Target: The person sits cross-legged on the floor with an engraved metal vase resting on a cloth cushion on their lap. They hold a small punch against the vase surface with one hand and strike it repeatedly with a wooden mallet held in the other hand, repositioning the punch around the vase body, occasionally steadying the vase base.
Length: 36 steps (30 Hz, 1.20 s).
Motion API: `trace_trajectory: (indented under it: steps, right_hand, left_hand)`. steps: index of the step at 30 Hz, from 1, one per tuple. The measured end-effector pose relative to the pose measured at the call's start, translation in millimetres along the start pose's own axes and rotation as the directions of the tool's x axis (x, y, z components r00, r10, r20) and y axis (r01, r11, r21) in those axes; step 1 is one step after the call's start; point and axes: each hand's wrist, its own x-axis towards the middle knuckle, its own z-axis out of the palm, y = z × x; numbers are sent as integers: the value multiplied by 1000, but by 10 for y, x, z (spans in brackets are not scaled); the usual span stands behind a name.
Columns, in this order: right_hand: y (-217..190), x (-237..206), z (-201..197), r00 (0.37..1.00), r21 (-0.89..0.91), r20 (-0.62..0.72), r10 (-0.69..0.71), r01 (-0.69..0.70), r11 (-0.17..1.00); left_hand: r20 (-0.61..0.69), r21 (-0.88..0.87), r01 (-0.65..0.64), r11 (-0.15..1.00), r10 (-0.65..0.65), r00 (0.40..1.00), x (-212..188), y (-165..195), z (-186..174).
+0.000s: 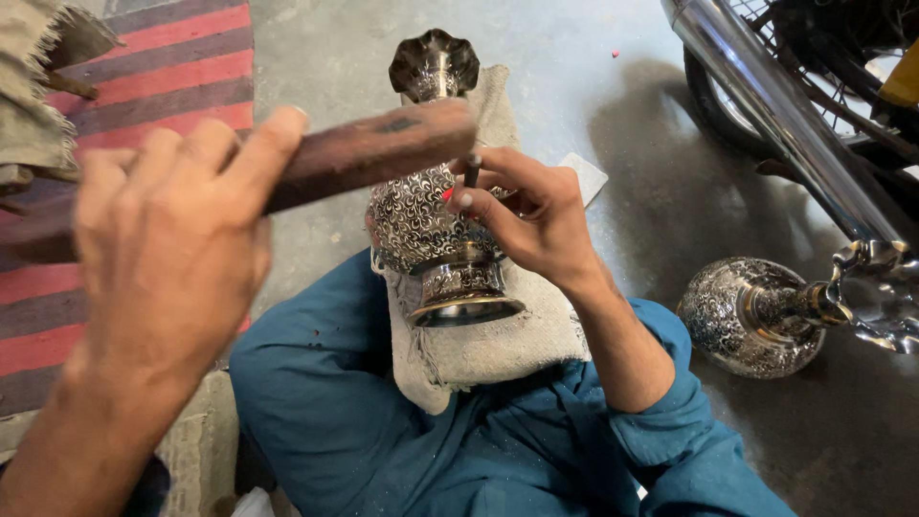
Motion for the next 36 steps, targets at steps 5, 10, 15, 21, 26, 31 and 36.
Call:
trace_trajectory:
  steps: [5, 10, 15, 21, 26, 31, 36]
  right_hand:
    - [-11, -8, -17, 998, -25, 29, 61, -60, 998]
    - [-26, 14, -13, 998, -60, 35, 44, -42, 997]
    - [-37, 29, -20, 998, -95, 28, 64, -61, 994]
    - [4, 15, -29, 998, -60, 57, 24, -21, 998]
    - [131, 10, -112, 994, 190, 7, 112, -112, 975]
    - [249, -23, -251, 990, 427, -74, 117, -75, 901]
    - [190, -13, -362, 995, 327, 101, -2, -32, 945]
  left_hand:
    - [-2, -275, 54, 960, -56, 998, -23, -31, 29]
    - [-74, -309, 69, 949, -96, 993, -40, -81, 91]
    - [-69, 68, -9, 998, 14, 998, -49, -105, 167]
    - [-16, -96, 12, 995, -14, 1000, -85, -65, 241]
    - [80, -275, 189, 943, -174, 982, -300, -133, 406]
    - [270, -587, 496, 639, -424, 865, -900, 42, 776]
    - [456, -657, 684, 317, -556, 695, -1635, 596, 1263]
